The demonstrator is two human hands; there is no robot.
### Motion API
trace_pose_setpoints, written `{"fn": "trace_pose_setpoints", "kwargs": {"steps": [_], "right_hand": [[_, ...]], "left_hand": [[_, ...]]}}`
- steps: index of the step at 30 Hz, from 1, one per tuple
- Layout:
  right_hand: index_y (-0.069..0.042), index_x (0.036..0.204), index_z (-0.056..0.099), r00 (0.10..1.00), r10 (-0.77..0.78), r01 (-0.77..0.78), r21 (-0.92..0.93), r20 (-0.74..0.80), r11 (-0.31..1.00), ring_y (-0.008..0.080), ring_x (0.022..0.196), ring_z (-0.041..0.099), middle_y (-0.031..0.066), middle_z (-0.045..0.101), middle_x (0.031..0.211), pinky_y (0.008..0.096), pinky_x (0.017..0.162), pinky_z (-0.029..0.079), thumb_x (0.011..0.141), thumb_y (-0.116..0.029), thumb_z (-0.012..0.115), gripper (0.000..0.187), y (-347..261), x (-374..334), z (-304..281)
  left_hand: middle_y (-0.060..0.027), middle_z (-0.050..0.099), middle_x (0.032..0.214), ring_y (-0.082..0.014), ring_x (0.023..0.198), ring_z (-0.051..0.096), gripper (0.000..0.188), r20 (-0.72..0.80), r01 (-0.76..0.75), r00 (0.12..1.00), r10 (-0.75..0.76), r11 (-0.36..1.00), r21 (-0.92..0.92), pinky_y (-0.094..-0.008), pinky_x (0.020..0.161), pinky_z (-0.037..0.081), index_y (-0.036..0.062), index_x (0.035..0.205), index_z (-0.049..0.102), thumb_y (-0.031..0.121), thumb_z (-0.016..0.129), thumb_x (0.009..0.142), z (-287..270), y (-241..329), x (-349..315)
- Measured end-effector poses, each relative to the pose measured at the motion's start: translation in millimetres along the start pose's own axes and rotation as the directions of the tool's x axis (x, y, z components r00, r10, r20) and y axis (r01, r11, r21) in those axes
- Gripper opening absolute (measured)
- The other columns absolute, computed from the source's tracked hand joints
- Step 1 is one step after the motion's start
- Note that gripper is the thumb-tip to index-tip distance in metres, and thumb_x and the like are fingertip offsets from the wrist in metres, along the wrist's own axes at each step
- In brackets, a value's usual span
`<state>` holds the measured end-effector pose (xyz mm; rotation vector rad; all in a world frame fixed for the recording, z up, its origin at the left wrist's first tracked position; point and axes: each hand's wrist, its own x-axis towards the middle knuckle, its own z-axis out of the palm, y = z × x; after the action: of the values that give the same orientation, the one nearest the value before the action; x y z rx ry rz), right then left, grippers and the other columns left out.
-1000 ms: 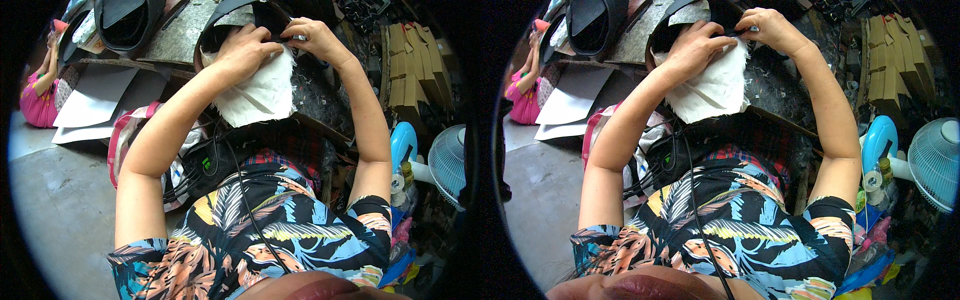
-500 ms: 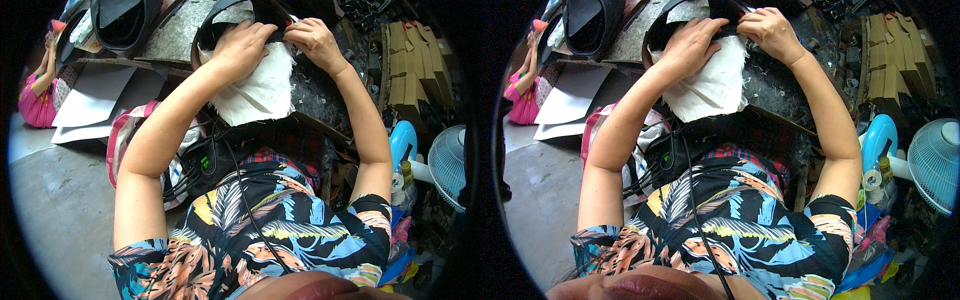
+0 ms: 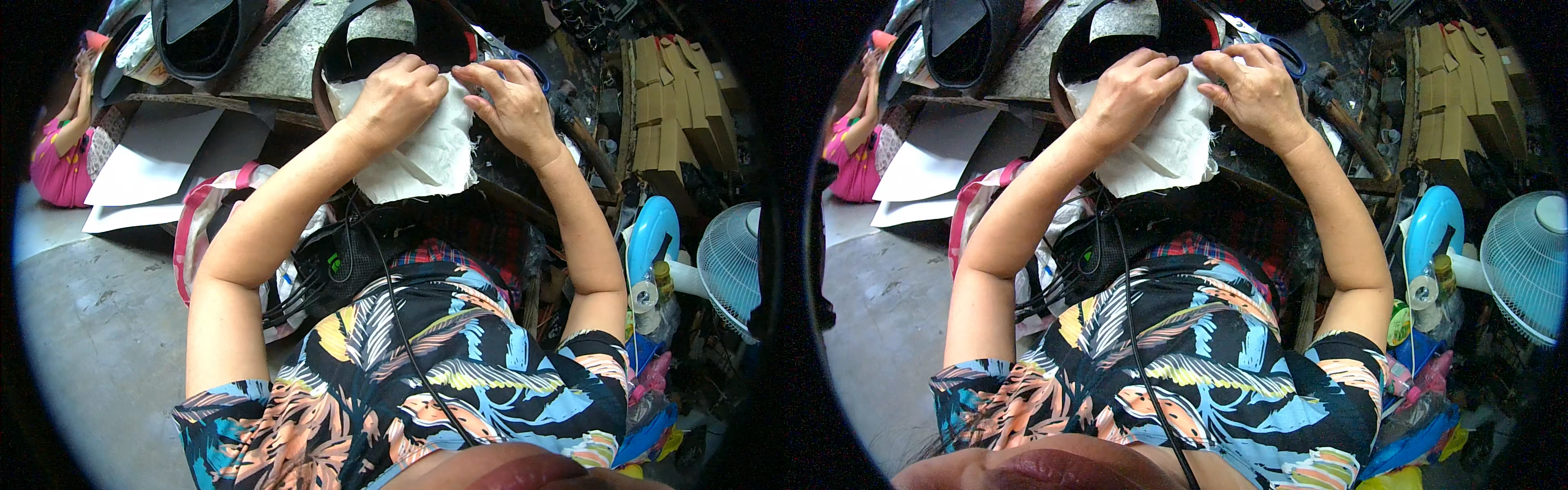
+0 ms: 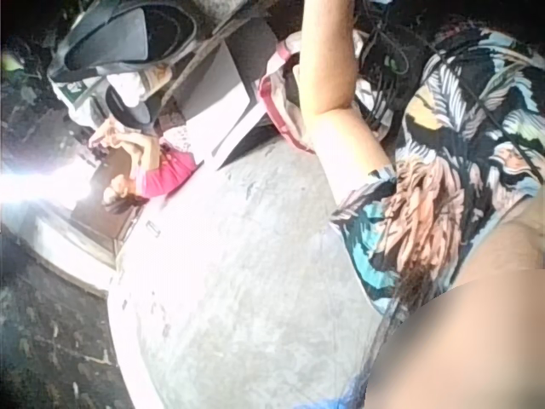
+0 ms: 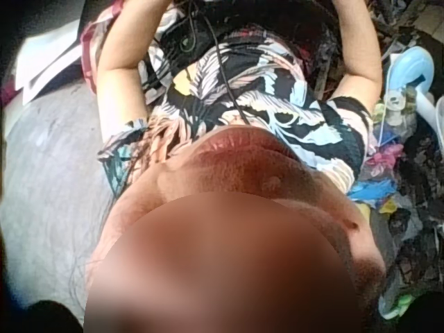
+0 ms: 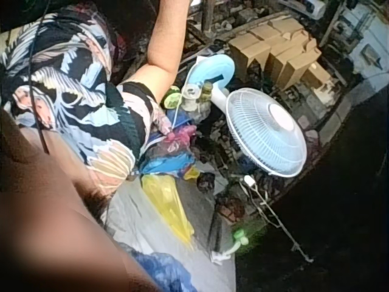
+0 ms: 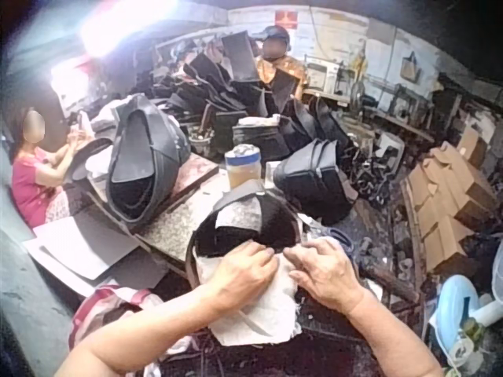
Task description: The person places a white fabric insert into a black shoe, trims excess fabric with scissors, and presses the insert into place. The person repeats this process for a second shoe, handling both shoes and fabric pieces throughout.
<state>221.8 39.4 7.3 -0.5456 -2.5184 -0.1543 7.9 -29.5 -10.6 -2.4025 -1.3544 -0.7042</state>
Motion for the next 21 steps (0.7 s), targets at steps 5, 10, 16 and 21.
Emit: {"fn": "trace_pose_setpoints", "kwargs": {"steps": [5,10,16,21], "right_hand": [[-0.013,0.112,0.068,0.998,0.061,-0.059,0.056,-0.031,0.997,0.0254,0.1,0.065,0.0069,0.074,0.098,0.0413,0.097,0.045,0.095,-0.036,0.062,0.029,0.6,10.7,2.5],[-0.012,0.114,0.07,0.989,0.151,-0.148,0.199,0.0,0.969,0.0284,0.104,0.065,0.0119,0.071,0.11,0.041,0.097,0.047,0.095,-0.03,0.063,0.027,-5.4,4.4,-2.0],[-0.008,0.131,0.062,0.93,0.365,-0.368,0.074,0.049,0.927,0.0314,0.121,0.057,0.0146,0.064,0.126,0.0407,0.105,0.043,0.094,-0.02,0.065,0.039,8.4,-60.0,-59.4],[-0.011,0.134,0.06,0.608,0.788,-0.659,-0.493,0.095,0.568,0.0338,0.113,0.059,0.0145,0.065,0.121,0.0448,0.098,0.045,0.093,-0.032,0.067,0.047,27.3,-119.0,-80.8]], "left_hand": [[-0.0109,0.069,0.107,-0.0289,0.106,0.066,0.033,0.12,0.0,0.993,0.004,0.999,-0.033,-0.0377,0.087,0.056,0.0085,0.114,0.063,0.012,0.067,0.081,-14.2,6.6,-1.7],[-0.0133,0.069,0.108,-0.0343,0.111,0.063,0.031,-0.133,0.006,0.991,-0.032,0.981,-0.191,-0.0426,0.087,0.055,0.0113,0.12,0.065,0.015,0.067,0.088,-51.5,-5.1,1.6],[-0.0158,0.062,0.108,-0.0319,0.093,0.063,0.062,-0.218,0.563,0.79,-0.573,0.819,-0.11,-0.0405,0.081,0.053,0.0079,0.137,0.053,0.039,0.075,0.088,-79.0,-49.2,-32.2],[-0.0266,0.065,0.11,-0.0282,0.096,0.068,0.077,0.122,0.673,0.705,-0.698,0.606,-0.424,-0.0426,0.086,0.055,-0.0011,0.147,0.039,0.033,0.072,0.086,-59.2,-75.1,-43.0]]}}
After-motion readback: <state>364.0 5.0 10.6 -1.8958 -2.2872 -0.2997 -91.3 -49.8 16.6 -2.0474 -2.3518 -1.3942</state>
